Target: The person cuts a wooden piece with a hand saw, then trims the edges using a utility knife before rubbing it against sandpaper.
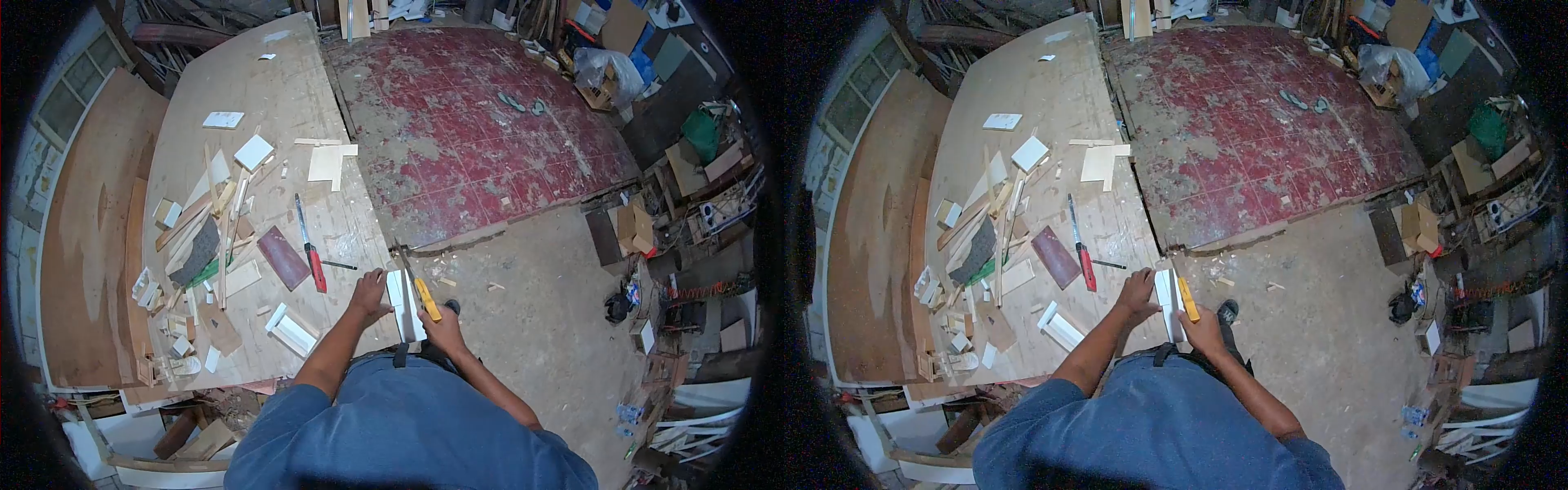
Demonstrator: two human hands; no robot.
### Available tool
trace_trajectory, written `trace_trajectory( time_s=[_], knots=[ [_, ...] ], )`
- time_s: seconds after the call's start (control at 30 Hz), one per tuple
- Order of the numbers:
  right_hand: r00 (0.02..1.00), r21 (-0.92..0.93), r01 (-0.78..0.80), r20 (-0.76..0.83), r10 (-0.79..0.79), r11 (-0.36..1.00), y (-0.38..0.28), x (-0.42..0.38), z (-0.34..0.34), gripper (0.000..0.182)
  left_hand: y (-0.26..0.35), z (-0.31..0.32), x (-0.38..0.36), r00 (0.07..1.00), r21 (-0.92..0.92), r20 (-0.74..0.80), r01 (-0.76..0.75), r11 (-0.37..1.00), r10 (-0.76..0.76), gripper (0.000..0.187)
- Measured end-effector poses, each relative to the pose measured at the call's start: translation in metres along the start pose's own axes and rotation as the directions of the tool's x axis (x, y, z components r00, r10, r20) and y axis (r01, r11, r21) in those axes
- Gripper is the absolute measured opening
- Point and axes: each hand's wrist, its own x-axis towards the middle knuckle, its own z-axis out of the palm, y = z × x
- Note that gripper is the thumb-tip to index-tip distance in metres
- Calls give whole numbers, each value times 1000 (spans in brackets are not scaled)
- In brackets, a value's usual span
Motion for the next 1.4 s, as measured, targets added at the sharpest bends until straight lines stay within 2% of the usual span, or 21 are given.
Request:
trace_trajectory(
  time_s=[0.07,0.27,0.33,0.47,0.53,0.6,0.73,0.87,0.93,0.97,1.03,1.07,1.1,1.13,1.23,1.3,1.33,1.4],
  knots=[
    [997,32,-36,62,34,999,-10,-2,-1,30,6,1,-4,1000,-27,-11,-7,1000,7,102],
    [997,-38,-23,77,26,999,0,-6,5,28,8,6,-10,997,-36,-71,-36,999,33,100],
    [996,-36,-38,84,41,999,-4,-7,5,28,8,8,-9,999,0,-29,-30,1000,30,98],
    [991,-61,-29,131,37,998,-5,-5,2,28,15,9,-9,997,2,-54,-58,998,58,97],
    [986,-88,-44,154,57,995,-7,-6,3,27,15,13,-2,998,63,65,-2,998,-2,97],
    [993,-99,-29,108,40,995,-13,-9,3,27,16,16,-3,999,66,43,9,998,-12,97],
    [991,-148,-35,126,54,988,-36,-18,-5,28,17,13,-9,1000,52,-12,14,999,-13,94],
    [983,-165,-71,154,97,984,-42,-18,-4,28,13,10,-6,1000,42,5,-2,999,1,90],
    [977,-167,-99,170,127,981,-36,-13,1,28,7,13,-2,998,65,54,-17,998,14,78],
    [982,-190,-71,160,102,979,-33,-10,4,29,4,15,1,998,64,56,-15,998,12,78],
    [986,-214,-51,147,83,976,-29,-4,6,30,1,21,7,1000,29,25,6,1000,-7,58],
    [970,-165,-152,164,179,974,-27,0,7,30,2,25,8,1000,28,29,3,1000,-3,58],
    [945,-117,-249,187,267,961,-28,5,8,31,5,25,11,999,40,34,26,999,-28,50],
    [947,-116,-244,187,263,963,-41,8,6,31,6,25,16,998,52,35,53,997,-55,41],
    [918,-138,-292,238,318,946,-59,-1,3,32,8,28,19,998,17,-19,67,998,-67,35],
    [996,-328,-86,-28,81,941,-48,-3,10,34,8,29,24,994,-27,-21,106,994,-106,34],
    [996,-329,-93,-27,89,940,-44,-1,11,34,8,30,26,989,-73,-24,141,987,-143,33],
    [990,-448,-20,-135,-46,894,-37,4,10,35,6,35,27,990,-127,-53,122,984,-130,32]
  ],
)
